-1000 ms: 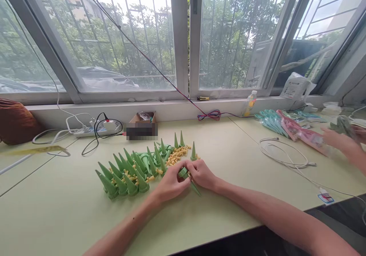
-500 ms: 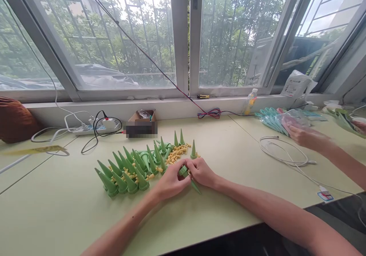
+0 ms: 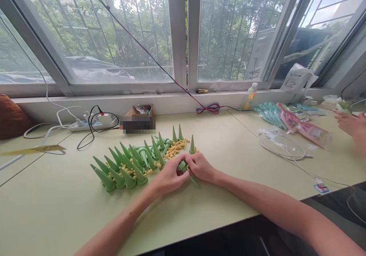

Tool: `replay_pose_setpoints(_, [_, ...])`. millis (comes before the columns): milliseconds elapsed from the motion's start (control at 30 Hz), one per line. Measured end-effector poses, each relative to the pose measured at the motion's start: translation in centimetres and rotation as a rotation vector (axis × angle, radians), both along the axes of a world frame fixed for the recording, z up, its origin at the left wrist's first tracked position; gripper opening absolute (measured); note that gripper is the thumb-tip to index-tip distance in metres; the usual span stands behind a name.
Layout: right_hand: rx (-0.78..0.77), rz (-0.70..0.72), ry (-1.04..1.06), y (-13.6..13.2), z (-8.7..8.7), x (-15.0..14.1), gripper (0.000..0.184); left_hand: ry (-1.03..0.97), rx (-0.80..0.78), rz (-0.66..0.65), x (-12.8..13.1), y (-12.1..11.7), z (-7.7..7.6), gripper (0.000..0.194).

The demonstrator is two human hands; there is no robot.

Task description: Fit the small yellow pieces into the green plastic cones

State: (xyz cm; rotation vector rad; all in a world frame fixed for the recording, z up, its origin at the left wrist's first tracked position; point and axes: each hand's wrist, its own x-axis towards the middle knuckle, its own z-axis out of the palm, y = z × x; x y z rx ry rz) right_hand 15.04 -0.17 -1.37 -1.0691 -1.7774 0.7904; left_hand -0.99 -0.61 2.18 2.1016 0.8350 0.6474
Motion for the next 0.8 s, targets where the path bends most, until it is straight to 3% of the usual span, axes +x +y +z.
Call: replay_pose_setpoints(800, [0.036, -0.029, -0.004, -0.12, 0.03, -0.13, 0.050, -0.071, -0.003, 0.002, 0.09, 0.01, -0.32, 0.020])
